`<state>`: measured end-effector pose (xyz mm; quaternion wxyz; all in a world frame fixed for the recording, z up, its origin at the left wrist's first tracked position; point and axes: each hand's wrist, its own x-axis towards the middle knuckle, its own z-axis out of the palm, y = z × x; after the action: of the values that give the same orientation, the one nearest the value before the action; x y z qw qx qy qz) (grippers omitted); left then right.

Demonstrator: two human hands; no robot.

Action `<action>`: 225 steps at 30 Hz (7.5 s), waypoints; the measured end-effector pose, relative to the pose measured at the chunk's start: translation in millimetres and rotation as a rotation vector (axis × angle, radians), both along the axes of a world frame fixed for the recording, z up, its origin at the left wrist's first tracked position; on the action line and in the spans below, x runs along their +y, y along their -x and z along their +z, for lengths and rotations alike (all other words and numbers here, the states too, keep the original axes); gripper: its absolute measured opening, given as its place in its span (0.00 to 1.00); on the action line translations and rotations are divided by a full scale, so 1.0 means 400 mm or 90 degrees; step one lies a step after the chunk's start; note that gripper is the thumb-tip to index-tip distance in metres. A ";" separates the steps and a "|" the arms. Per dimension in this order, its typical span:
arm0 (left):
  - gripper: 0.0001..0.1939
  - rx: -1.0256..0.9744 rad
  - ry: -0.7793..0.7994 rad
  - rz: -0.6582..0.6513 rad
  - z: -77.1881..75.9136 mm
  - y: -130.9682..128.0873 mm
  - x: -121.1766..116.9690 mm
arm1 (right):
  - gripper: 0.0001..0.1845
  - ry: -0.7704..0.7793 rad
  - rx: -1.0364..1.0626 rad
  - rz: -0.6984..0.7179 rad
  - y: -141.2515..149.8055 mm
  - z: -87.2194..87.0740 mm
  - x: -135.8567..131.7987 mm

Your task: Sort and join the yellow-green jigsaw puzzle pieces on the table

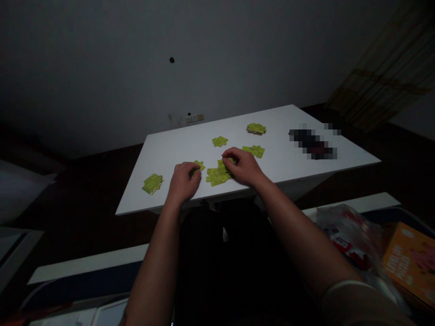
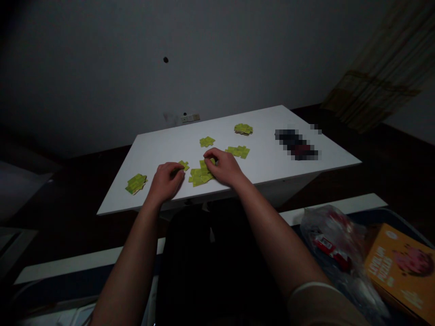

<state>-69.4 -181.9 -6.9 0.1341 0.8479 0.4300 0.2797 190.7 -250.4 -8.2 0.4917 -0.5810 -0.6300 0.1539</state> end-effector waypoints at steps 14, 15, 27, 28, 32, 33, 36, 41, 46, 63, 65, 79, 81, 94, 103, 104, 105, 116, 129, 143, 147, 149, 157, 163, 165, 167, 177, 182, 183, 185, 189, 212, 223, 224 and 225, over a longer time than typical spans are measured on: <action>0.12 -0.002 0.020 0.020 0.004 0.002 -0.002 | 0.10 0.013 -0.009 -0.009 0.002 0.005 -0.002; 0.12 -0.005 0.021 0.020 0.004 0.002 -0.001 | 0.10 0.012 -0.010 -0.009 0.002 0.004 -0.002; 0.11 -0.034 0.029 0.012 0.005 0.003 0.000 | 0.07 0.002 -0.010 -0.006 0.000 -0.001 0.000; 0.11 -0.034 0.029 0.013 0.004 0.003 0.000 | 0.07 0.000 -0.009 -0.005 0.000 -0.002 0.001; 0.11 -0.033 0.029 0.013 0.002 0.004 0.001 | 0.07 -0.001 -0.007 -0.005 0.000 -0.003 0.002; 0.11 -0.033 0.030 0.015 0.002 0.004 0.001 | 0.07 0.000 -0.007 -0.005 0.000 -0.004 0.002; 0.11 -0.032 0.032 0.018 0.003 0.003 0.001 | 0.07 -0.001 -0.007 -0.005 0.000 -0.003 0.001; 0.11 -0.027 0.034 0.022 0.007 0.001 -0.001 | 0.08 -0.009 -0.003 -0.001 0.000 -0.003 0.001; 0.12 -0.022 0.024 0.020 0.001 0.003 0.002 | 0.08 -0.006 -0.006 -0.002 -0.001 -0.002 0.002; 0.11 -0.025 0.030 0.014 0.004 0.002 0.002 | 0.09 -0.003 0.003 0.000 -0.001 0.000 -0.003; 0.11 -0.026 0.031 0.014 0.005 0.002 0.001 | 0.09 -0.001 0.002 -0.003 -0.001 0.000 -0.003; 0.24 0.071 -0.005 -0.054 -0.001 -0.004 0.001 | 0.09 -0.022 0.004 0.003 -0.001 -0.005 0.001; 0.22 0.075 -0.004 -0.052 -0.006 -0.003 0.005 | 0.08 -0.016 0.004 0.003 -0.001 -0.004 0.000; 0.16 0.050 0.011 -0.054 -0.003 -0.004 0.007 | 0.07 -0.008 0.002 0.001 -0.002 -0.008 0.006; 0.15 0.047 -0.001 -0.056 -0.002 -0.004 0.007 | 0.10 -0.024 0.017 -0.020 -0.003 -0.002 0.005; 0.15 0.044 -0.002 -0.056 -0.002 -0.004 0.007 | 0.10 -0.024 0.018 -0.021 -0.003 -0.004 0.005; 0.14 0.041 -0.002 -0.057 -0.002 -0.003 0.008 | 0.10 -0.024 0.019 -0.021 -0.004 -0.005 0.006; 0.23 0.060 -0.005 0.041 -0.011 -0.005 0.005 | 0.23 -0.053 0.024 -0.034 -0.010 -0.013 0.015; 0.22 0.020 0.021 0.028 -0.004 0.004 0.016 | 0.07 -0.067 -0.011 -0.007 -0.007 -0.004 0.008; 0.22 -0.254 0.064 0.038 -0.020 0.022 0.029 | 0.09 -0.076 -0.014 -0.013 -0.011 -0.019 0.016; 0.19 -0.337 0.156 0.078 -0.031 0.022 0.036 | 0.10 -0.061 -0.023 -0.018 -0.012 -0.017 0.015; 0.16 -0.345 0.156 0.083 -0.031 0.020 0.036 | 0.10 -0.061 -0.025 -0.014 -0.012 -0.017 0.015; 0.13 -0.341 0.146 0.081 -0.016 0.015 0.027 | 0.08 -0.065 -0.019 -0.016 -0.010 -0.017 0.014; 0.13 -0.348 0.159 0.088 -0.022 0.013 0.030 | 0.08 -0.062 -0.013 -0.016 -0.008 -0.016 0.014; 0.14 -0.353 0.161 0.083 -0.030 0.014 0.033 | 0.07 -0.059 -0.011 -0.017 -0.008 -0.017 0.015; 0.14 -0.355 0.164 0.074 -0.034 0.015 0.036 | 0.07 -0.054 -0.010 -0.020 -0.008 -0.017 0.015; 0.13 -0.353 0.145 0.106 -0.020 0.018 0.028 | 0.07 -0.036 -0.022 -0.021 -0.009 -0.014 0.014; 0.13 -0.341 0.140 0.103 -0.024 0.020 0.030 | 0.08 -0.049 -0.017 -0.012 -0.007 -0.012 0.013; 0.13 -0.336 0.137 0.105 -0.024 0.020 0.031 | 0.08 -0.050 -0.016 -0.012 -0.007 -0.011 0.012; 0.12 -0.318 0.133 0.109 -0.025 0.019 0.032 | 0.07 -0.046 -0.015 -0.014 -0.006 -0.009 0.011; 0.13 -0.248 0.114 0.141 -0.024 0.016 0.033 | 0.08 -0.034 -0.016 -0.014 -0.005 -0.007 0.010; 0.06 -0.181 0.088 0.120 -0.019 0.009 0.032 | 0.06 -0.024 -0.018 -0.009 -0.008 -0.009 0.009; 0.08 -0.191 0.128 0.108 -0.012 0.010 0.020 | 0.05 -0.014 -0.024 -0.002 -0.006 -0.006 0.008; 0.08 -0.190 0.129 0.110 -0.012 0.010 0.019 | 0.05 -0.013 -0.025 -0.001 -0.006 -0.006 0.008; 0.08 -0.191 0.129 0.111 -0.011 0.009 0.019 | 0.05 -0.010 -0.026 -0.001 -0.006 -0.006 0.008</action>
<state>-73.1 -174.4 -11.4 0.2564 0.7386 0.5029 0.3685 192.9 -247.1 -10.4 0.4835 -0.5804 -0.6409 0.1367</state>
